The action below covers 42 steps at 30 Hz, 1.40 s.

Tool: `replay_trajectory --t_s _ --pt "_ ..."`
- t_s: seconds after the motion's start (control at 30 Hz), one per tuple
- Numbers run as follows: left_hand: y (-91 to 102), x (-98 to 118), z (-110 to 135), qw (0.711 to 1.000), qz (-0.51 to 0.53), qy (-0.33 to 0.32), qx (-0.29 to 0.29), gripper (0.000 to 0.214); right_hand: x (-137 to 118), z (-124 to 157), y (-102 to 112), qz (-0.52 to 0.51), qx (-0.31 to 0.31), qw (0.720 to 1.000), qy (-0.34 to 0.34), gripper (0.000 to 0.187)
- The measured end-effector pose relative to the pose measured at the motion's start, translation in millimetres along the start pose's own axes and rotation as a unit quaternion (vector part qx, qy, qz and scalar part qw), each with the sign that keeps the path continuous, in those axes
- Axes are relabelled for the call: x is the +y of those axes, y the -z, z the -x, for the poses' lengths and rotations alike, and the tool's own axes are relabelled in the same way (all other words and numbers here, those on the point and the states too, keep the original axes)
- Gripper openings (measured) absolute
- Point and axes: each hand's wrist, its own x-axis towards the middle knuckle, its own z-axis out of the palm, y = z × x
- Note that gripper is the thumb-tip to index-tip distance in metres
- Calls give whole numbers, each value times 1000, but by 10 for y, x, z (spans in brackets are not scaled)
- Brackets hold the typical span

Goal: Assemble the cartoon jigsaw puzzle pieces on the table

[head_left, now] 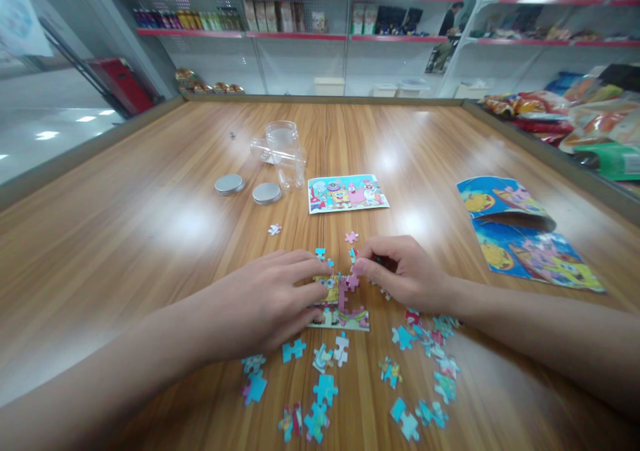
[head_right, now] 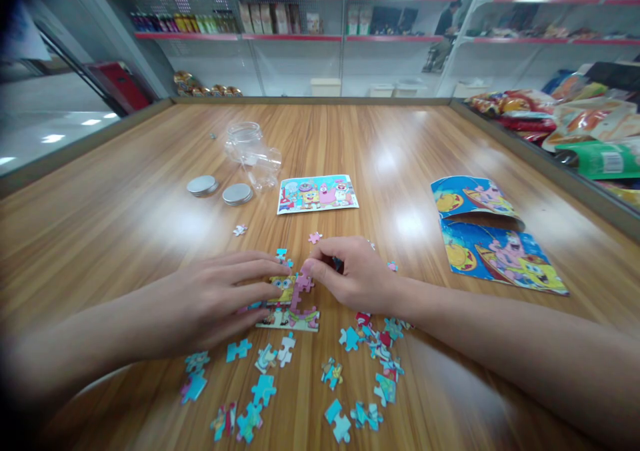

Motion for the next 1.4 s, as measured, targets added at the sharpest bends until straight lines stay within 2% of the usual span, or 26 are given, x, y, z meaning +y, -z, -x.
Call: replay_trajectory --t_s 0.33,0.67,0.97,1.1,1.23,1.4 --pt "8 5 8 1000 28 9 0 22 -24 -33 18 -3 -6 1000 -3 29" --pt "2 5 6 999 40 22 -23 21 -11 -29 7 -2 -3 1000 -1 28" --pt "6 19 7 1000 22 11 -17 22 -18 -38 -3 4 7 1000 2 28" --pt "-5 35 -13 1000 -5 -9 -11 30 -18 -39 -6 4 4 1000 11 26" --pt "-30 57 -13 999 -24 2 -28 38 -17 -39 2 -1 -1 1000 25 23" --pt "-45 64 -19 1000 -18 11 -24 30 -18 -37 10 10 -3 1000 24 23"
